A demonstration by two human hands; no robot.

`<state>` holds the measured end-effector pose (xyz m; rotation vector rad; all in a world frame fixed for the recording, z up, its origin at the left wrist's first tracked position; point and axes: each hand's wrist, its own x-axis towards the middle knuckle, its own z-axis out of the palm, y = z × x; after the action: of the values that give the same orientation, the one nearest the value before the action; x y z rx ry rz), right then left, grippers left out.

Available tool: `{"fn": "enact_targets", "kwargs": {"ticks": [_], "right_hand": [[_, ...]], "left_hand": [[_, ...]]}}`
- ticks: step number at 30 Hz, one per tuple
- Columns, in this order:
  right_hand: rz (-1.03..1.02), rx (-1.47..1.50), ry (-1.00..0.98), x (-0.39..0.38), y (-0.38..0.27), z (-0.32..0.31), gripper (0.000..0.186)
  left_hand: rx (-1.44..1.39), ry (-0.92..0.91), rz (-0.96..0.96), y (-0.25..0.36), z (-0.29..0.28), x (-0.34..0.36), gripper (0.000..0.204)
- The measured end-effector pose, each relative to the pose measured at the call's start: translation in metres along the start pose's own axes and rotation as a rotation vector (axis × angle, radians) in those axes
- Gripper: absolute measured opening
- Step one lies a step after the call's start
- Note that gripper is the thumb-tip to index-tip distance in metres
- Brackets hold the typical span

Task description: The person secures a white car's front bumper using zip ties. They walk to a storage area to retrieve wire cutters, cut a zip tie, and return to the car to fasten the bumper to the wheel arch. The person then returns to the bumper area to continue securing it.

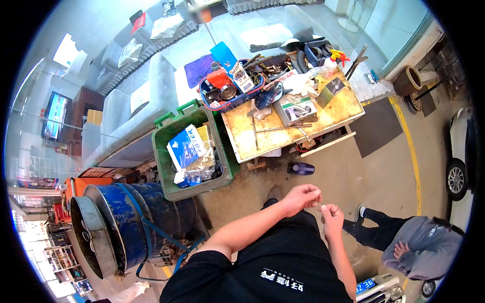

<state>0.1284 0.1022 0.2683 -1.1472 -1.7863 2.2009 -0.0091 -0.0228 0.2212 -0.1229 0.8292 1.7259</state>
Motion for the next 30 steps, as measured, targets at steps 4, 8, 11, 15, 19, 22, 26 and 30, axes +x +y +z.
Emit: {"fn": "enact_targets", "kwargs": {"ticks": [4, 8, 11, 15, 19, 22, 26, 30], "right_hand": [[0.050, 0.039, 0.106, -0.014, -0.010, 0.012, 0.016], [0.003, -0.089, 0.138, -0.028, 0.000, 0.012, 0.013], [0.057, 0.065, 0.181, -0.044, -0.008, 0.013, 0.012], [0.054, 0.168, 0.279, -0.068, 0.001, -0.001, 0.011], [0.001, 0.165, 0.369, -0.094, 0.008, -0.008, 0.014], [-0.014, 0.206, 0.421, -0.122, 0.022, -0.018, 0.015], [-0.034, 0.271, 0.520, -0.175, 0.043, -0.029, 0.014], [-0.105, 0.432, 0.605, -0.246, 0.082, -0.036, 0.014]], "left_hand": [[0.402, -0.096, 0.025, 0.007, 0.009, -0.020, 0.015], [0.501, -0.179, 0.014, -0.002, 0.012, -0.024, 0.016], [0.506, -0.222, -0.044, -0.011, 0.013, -0.021, 0.016], [0.496, -0.267, -0.063, -0.021, 0.025, -0.021, 0.016], [0.567, -0.403, -0.125, -0.036, 0.046, -0.024, 0.015], [0.596, -0.480, -0.154, -0.057, 0.059, -0.030, 0.014], [0.664, -0.592, -0.219, -0.096, 0.076, -0.050, 0.013], [0.723, -0.727, -0.303, -0.149, 0.090, -0.084, 0.013]]}}
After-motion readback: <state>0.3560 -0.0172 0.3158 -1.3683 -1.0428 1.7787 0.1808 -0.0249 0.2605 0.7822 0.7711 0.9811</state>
